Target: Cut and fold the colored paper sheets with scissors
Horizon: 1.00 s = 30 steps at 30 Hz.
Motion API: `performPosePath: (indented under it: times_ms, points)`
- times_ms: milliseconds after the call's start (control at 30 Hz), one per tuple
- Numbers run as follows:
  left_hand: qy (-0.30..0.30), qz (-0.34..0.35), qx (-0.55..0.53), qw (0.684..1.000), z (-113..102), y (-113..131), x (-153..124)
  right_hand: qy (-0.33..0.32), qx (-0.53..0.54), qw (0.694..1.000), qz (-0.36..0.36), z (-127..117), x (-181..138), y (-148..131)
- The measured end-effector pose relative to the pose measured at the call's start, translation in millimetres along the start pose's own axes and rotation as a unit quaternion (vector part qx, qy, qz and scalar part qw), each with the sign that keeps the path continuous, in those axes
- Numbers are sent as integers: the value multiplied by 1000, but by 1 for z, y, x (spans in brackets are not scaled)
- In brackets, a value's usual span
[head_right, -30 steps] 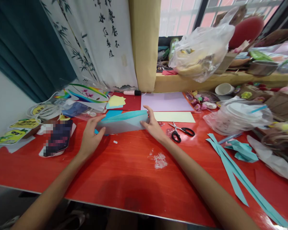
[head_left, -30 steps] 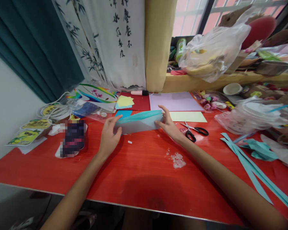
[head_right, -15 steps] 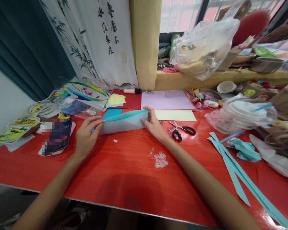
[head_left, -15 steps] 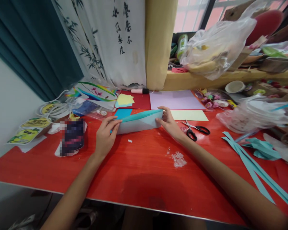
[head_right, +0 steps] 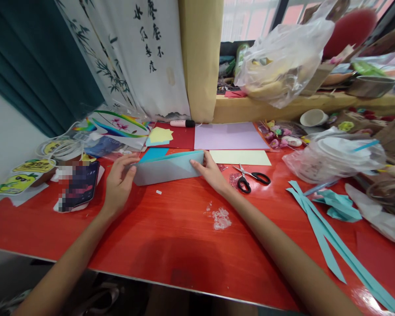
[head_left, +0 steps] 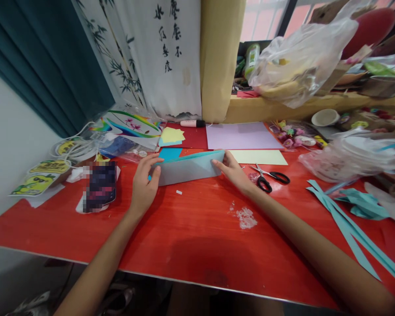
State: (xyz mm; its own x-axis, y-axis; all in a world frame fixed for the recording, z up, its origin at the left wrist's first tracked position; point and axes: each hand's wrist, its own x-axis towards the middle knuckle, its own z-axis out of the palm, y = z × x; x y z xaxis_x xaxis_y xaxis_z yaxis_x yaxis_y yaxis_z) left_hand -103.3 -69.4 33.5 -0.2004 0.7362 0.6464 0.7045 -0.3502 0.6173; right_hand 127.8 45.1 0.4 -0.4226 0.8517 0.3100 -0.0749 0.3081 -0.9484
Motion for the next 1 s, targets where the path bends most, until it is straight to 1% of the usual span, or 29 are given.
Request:
performPosePath:
  times_ms: [67, 167, 300, 367, 467, 600, 700, 800, 833, 900, 1000]
  points:
    - [-5, -15, -46, 999, 2, -6, -1, -1, -3, 1000, 4, 0, 0, 2]
    - [-2, -82, -131, 988, 7, -19, -3, 1, -8, 1000, 12, -1, 1, 10]
    - [-22, -182, -166, 969, 12, -28, -7, 3, -11, 1000, 14, -1, 1, 16]
    - [-33, -196, -176, 964, 13, -29, -7, 8, -13, 1000, 10, -1, 1, 17]
    - [-35, -191, -150, 969, 14, -31, -6, 14, -19, 1000, 7, -1, 0, 18]
    - [-112, -211, -58, 969, 15, -39, -5, 11, -36, 999, 15, -3, 1, 20]
    - [-143, -199, -12, 969, 16, -45, -5, 34, -41, 998, 19, -11, 5, 17]
    - [-181, -152, 56, 970, 15, -48, -9, 82, -16, 996, 32, -26, 11, 9]
    - [-202, -134, 77, 967, 15, -48, -11, 95, 0, 995, 40, -32, 13, 6]
    - [-258, -94, 131, 952, 11, -43, -19, 111, 38, 991, 59, -44, 16, -3]
    - [-341, -34, 223, 912, -1, -26, -35, 99, 83, 988, 88, -57, 20, -17]
